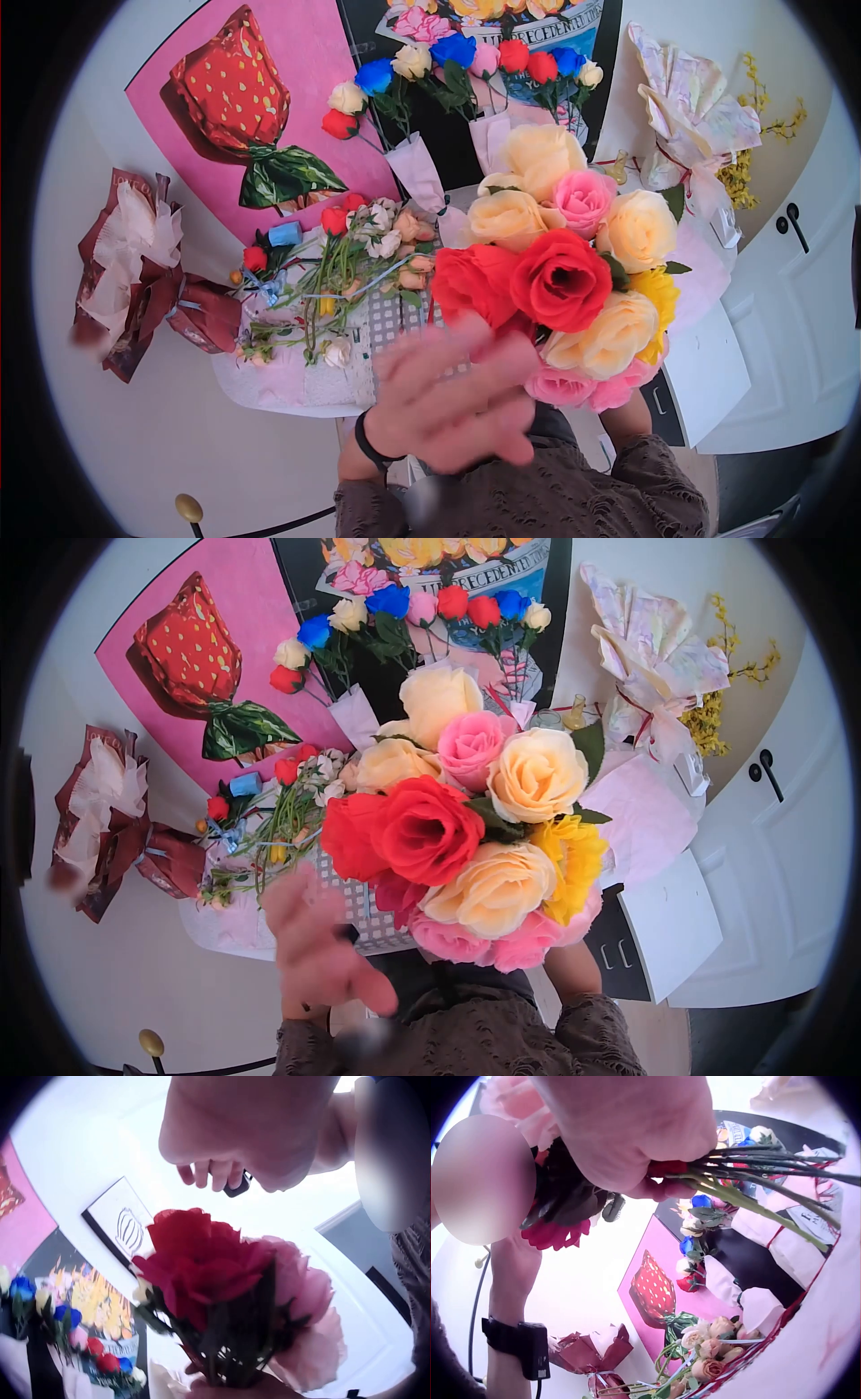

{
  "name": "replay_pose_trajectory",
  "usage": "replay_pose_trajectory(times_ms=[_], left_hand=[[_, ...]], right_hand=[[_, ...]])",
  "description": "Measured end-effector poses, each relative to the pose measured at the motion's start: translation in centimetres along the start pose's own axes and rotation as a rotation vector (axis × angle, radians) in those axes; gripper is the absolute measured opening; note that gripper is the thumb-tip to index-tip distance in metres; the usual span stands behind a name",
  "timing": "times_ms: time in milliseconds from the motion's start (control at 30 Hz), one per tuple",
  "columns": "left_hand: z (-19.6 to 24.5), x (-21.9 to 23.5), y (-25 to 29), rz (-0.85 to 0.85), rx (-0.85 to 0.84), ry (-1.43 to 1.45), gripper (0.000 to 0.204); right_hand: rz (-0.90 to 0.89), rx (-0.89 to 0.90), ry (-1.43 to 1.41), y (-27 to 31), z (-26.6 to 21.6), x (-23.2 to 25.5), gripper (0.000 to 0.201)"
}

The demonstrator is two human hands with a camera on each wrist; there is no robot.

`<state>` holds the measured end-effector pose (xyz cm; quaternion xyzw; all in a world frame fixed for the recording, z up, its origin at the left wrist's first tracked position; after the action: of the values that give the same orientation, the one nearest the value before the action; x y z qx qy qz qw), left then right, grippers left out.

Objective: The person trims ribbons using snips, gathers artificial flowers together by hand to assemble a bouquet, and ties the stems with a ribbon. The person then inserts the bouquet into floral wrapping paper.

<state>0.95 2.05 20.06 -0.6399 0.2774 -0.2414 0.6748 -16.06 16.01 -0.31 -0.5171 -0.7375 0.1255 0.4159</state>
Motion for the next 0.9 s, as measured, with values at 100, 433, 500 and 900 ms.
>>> replay_pose_trajectory(times_ms=[100, 433, 500, 900], left_hand=[[-0.2, -2.5, -1.2, -0.381, -0.066, -0.108, 0.026], [0.4, -3.1, 0.8, -0.562, -0.137, 0.024, 0.029], [0.5, -2.6, 0.0, -0.562, -0.146, 0.075, 0.029], [-5.2, -5.8, -1.7, -0.52, 0.983, 0.633, 0.097]], right_hand=[[-0.019, -0.008, -0.023, 1.0, -0.8, -1.0, 0.042], [-0.055, -0.017, -0.078, -2.2, 0.6, 1.0, 0.043], [-0.059, -0.014, -0.089, -2.8, 0.6, 1.2, 0.043], [-0.11, -0.005, -0.153, 2.9, 2.4, 6.8, 0.044]])
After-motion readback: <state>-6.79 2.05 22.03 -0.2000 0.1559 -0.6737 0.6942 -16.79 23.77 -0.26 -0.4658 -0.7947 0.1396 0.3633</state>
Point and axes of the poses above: each hand's wrist, its own y-axis away from the middle knuckle, its own x-axis out of the back of the hand, z = x × y, the point moved 9 cm from there along -y, towards the middle knuckle, and after that the axes turned 13 degrees about z, right-handed, at the moved point
